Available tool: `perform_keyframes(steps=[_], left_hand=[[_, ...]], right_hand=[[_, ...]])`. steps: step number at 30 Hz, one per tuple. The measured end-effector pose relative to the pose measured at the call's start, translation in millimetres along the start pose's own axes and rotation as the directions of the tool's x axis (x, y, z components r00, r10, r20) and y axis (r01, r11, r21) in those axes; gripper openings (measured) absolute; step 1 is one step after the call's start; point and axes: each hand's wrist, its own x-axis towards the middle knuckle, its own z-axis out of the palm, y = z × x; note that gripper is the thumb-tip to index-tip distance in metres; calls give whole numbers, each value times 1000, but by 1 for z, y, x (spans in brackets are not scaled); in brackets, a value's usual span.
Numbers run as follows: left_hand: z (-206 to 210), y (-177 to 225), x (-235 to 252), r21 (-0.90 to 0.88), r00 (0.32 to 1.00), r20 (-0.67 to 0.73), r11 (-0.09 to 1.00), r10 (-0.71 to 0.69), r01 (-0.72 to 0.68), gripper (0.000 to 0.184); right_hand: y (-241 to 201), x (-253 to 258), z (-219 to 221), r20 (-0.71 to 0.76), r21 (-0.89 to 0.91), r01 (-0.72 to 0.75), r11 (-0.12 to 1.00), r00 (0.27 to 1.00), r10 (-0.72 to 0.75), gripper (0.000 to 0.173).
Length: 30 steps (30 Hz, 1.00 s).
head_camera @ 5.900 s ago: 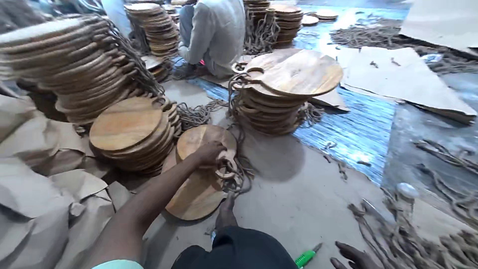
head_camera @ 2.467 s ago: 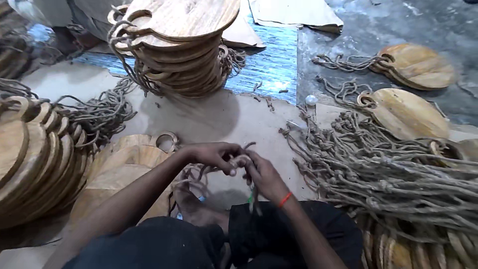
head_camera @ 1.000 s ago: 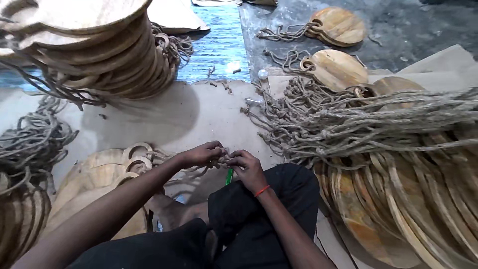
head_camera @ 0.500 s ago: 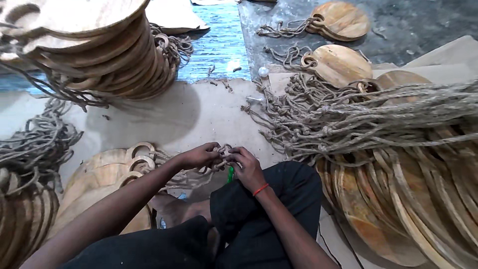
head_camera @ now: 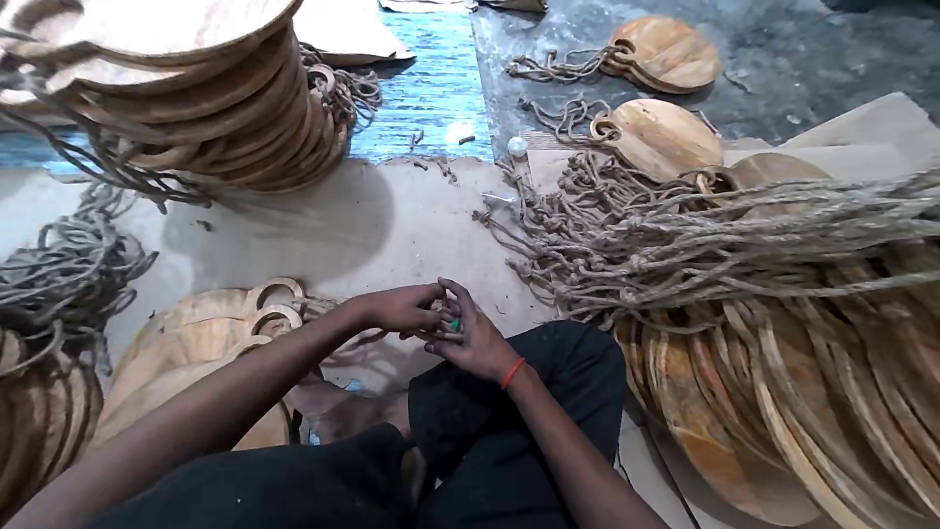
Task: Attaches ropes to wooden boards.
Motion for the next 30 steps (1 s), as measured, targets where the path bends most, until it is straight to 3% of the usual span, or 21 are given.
perform_keyframes(steps=[2, 4, 6, 7, 9, 10, 13, 17, 19, 24, 27, 30], left_hand=[[-3, 2, 1, 23, 996, -88, 1000, 1, 1, 23], [1, 2, 3, 14, 985, -174, 1000, 16, -14, 27], [12, -4, 12, -22, 980, -200, 1000, 3, -7, 30], [20, -10, 18, -40, 980, -201, 999, -9, 1, 31], [37, -26, 29, -102, 980, -197, 995, -34, 14, 34], [44, -35, 34, -158, 981, -184, 987, -55, 26, 35], [52, -46, 39, -355, 985, -125, 933, -117, 65, 35], [36, -36, 47, -479, 982, -107, 874, -157, 87, 34], [30, -35, 55, -453, 976, -132, 886, -172, 95, 35], [34, -40, 74, -161, 927, -363, 986, -97, 40, 34], [33, -52, 74, -198, 912, -405, 980, -63, -21, 30], [36, -58, 81, -184, 901, -425, 983, -89, 11, 31]], right_hand=[[-6, 3, -7, 130, 227, -155, 961, 983, 128, 88], [-11, -1, -12, 211, 346, -282, 895, 953, 219, 64], [-8, -5, -19, 234, 343, -381, 859, 920, 315, 41], [-4, -6, -21, 233, 312, -430, 847, 899, 371, 38], [5, -8, -23, 195, 233, -533, 814, 845, 498, 47], [12, -8, -21, 169, 207, -557, 804, 830, 531, 40], [23, -3, -19, 111, 145, -564, 813, 826, 553, 25], [36, 8, -19, 53, 249, -522, 816, 849, 526, 22], [41, 13, -22, 31, 234, -521, 821, 848, 529, 23], [46, 16, -26, -61, 24, -558, 829, 827, 558, 26], [45, 18, -23, -112, 0, -556, 831, 826, 553, 25], [57, 26, -17, -189, -34, -531, 847, 836, 516, 20]])
